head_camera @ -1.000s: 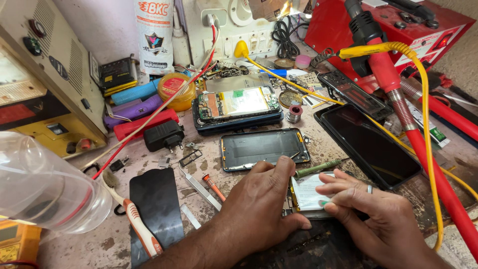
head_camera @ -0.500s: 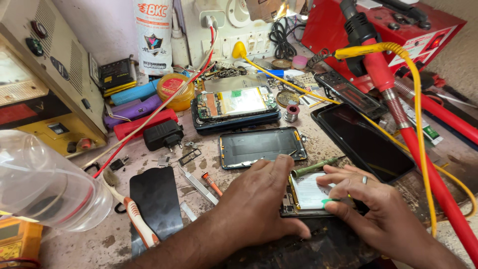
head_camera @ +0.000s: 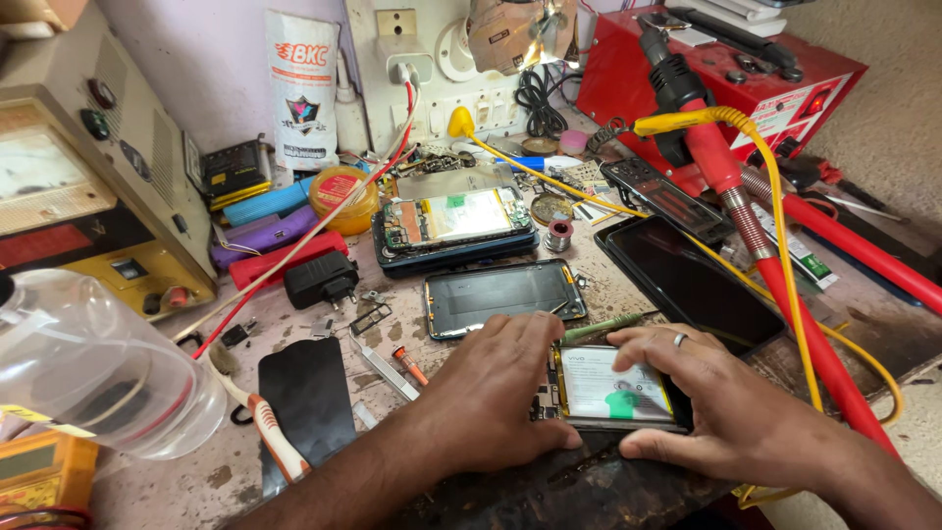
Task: The person uses a green plastic pry tool to remove the battery from a disassembled smartphone. They then connect a red and black power cable to the phone's charging port and use tweezers to adjust the battery connector ribbon cable.
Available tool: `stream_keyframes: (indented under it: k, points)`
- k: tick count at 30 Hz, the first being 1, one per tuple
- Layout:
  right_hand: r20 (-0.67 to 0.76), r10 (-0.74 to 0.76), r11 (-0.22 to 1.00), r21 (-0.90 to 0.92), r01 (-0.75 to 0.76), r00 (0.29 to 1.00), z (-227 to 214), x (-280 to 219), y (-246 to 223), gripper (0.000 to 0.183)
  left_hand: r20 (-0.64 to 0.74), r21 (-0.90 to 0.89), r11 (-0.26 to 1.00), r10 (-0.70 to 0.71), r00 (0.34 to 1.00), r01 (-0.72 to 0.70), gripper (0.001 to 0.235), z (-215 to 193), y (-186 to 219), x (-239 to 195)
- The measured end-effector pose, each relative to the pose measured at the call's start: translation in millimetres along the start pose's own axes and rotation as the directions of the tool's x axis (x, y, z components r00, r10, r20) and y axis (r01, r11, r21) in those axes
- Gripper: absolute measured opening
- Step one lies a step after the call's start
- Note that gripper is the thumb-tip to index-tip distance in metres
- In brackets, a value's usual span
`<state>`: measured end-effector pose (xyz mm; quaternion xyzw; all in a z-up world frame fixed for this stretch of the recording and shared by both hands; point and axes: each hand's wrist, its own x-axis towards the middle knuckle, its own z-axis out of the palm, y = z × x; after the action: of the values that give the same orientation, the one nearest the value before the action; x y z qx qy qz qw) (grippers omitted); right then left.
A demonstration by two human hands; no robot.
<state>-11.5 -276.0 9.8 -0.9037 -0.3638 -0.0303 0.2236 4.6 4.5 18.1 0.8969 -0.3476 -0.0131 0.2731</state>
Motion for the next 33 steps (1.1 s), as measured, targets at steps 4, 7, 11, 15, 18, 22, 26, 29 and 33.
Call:
stream_keyframes:
  k: [4, 7, 11, 15, 18, 22, 26, 29, 33]
  points:
    - [0.1, 0.127, 0.991, 0.021, -0.13, 0.987, -2.9, 8.6, -4.8, 0.075, 0.024, -0.044, 0.999, 0.027, 0.999, -0.026, 0.084, -2.3, 0.8, 2.0]
    - [0.107, 0.14, 0.99, -0.009, -0.139, 0.984, -3.1, 19.4, -11.7, 0.084, 0.055, -0.096, 0.995, 0.003, 0.998, 0.002, 0.083, -6.0, -0.4, 3.1]
    - [0.085, 0.192, 0.98, -0.061, -0.187, 0.978, -1.5, 29.6, -27.0, 0.092, 0.044, -0.117, 0.993, 0.023, 0.999, -0.018, 0.089, -5.0, -1.8, 1.6]
    - [0.106, 0.378, 0.916, -0.185, -0.355, 0.92, -2.1, 28.0, -41.8, 0.092, -0.047, -0.097, 0.99, 0.1, 0.994, -0.104, 0.108, -1.8, -6.6, 0.5]
    - [0.032, 0.512, 0.853, -0.139, -0.503, 0.859, 1.7, 23.9, -46.8, 0.097, -0.132, -0.088, 0.996, 0.022, 0.991, -0.034, 0.131, 2.9, -11.0, 1.6]
    - [-0.305, 0.442, 0.889, 0.274, -0.367, 0.844, 4.4, 26.2, -51.7, 0.087, -0.177, -0.876, 0.483, -0.293, 0.939, -0.014, 0.134, 12.8, -7.5, 5.0]
    - [-0.278, 0.58, 0.734, 0.587, -0.342, 0.766, 25.1, 39.0, -68.1, 0.082, -0.006, -0.997, -0.076, -0.156, 0.988, -0.018, 0.104, 30.6, 9.6, 3.5]
    - [-0.386, 0.531, 0.799, 0.526, -0.293, 0.755, 52.5, 55.5, -80.5, 0.08, 0.014, -0.977, -0.21, -0.158, 0.987, -0.02, 0.088, 36.0, 13.4, 4.5]
    - [-0.548, 0.273, 0.946, 0.301, -0.118, 0.791, 67.5, 63.0, -86.2, 0.082, 0.014, -0.95, -0.305, -0.272, 0.962, -0.073, 0.081, 30.8, 4.3, 2.8]
